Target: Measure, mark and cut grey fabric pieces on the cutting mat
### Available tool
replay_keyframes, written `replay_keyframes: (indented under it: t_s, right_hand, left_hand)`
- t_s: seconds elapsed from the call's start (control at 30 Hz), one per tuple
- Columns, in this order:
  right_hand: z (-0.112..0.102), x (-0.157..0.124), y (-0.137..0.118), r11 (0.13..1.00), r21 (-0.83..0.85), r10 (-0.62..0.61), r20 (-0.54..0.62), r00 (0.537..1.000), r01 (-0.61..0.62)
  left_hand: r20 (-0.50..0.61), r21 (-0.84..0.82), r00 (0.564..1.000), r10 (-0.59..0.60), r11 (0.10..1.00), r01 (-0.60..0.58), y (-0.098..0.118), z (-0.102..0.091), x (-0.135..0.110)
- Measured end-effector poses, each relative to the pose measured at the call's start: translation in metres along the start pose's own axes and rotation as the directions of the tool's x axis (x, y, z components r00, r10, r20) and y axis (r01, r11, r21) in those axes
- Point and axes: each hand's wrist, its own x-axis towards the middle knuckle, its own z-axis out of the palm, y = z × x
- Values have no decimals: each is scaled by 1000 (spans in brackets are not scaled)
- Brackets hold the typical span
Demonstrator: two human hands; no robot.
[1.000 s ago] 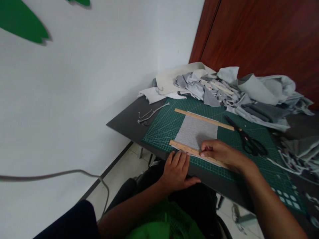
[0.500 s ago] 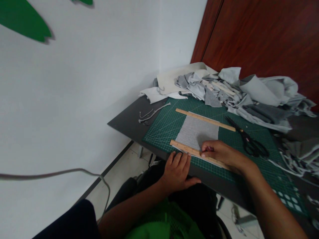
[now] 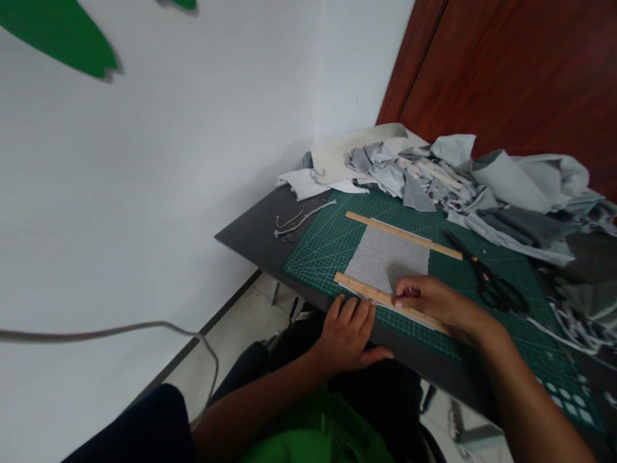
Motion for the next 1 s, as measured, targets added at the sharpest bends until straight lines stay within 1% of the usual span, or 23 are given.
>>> replay_keyframes:
  t_s: [0.23,0.37,0.6,0.77,1.0]
  right_hand:
    - [0,-1,-6,1000,28,12,-5,1000,-12]
    - [0,-2,-7,999,43,17,-2,1000,-17]
    - [0,-1,-2,1000,19,8,-5,1000,-8]
    - [0,0,-2,1000,16,7,-10,1000,-7]
    - [0,-1,-5,1000,22,-6,-18,1000,7]
  left_hand:
    - [-15,-11,1000,13,1000,-13,-1,0,0]
    - [-43,-27,999,10,1000,-11,-1,-1,1]
    - [-19,-12,1000,13,1000,-14,-1,0,0]
    - [18,4,1000,15,1000,-15,-1,1,-2]
    - [0,6,1000,15,1000,-15,-1,1,-1]
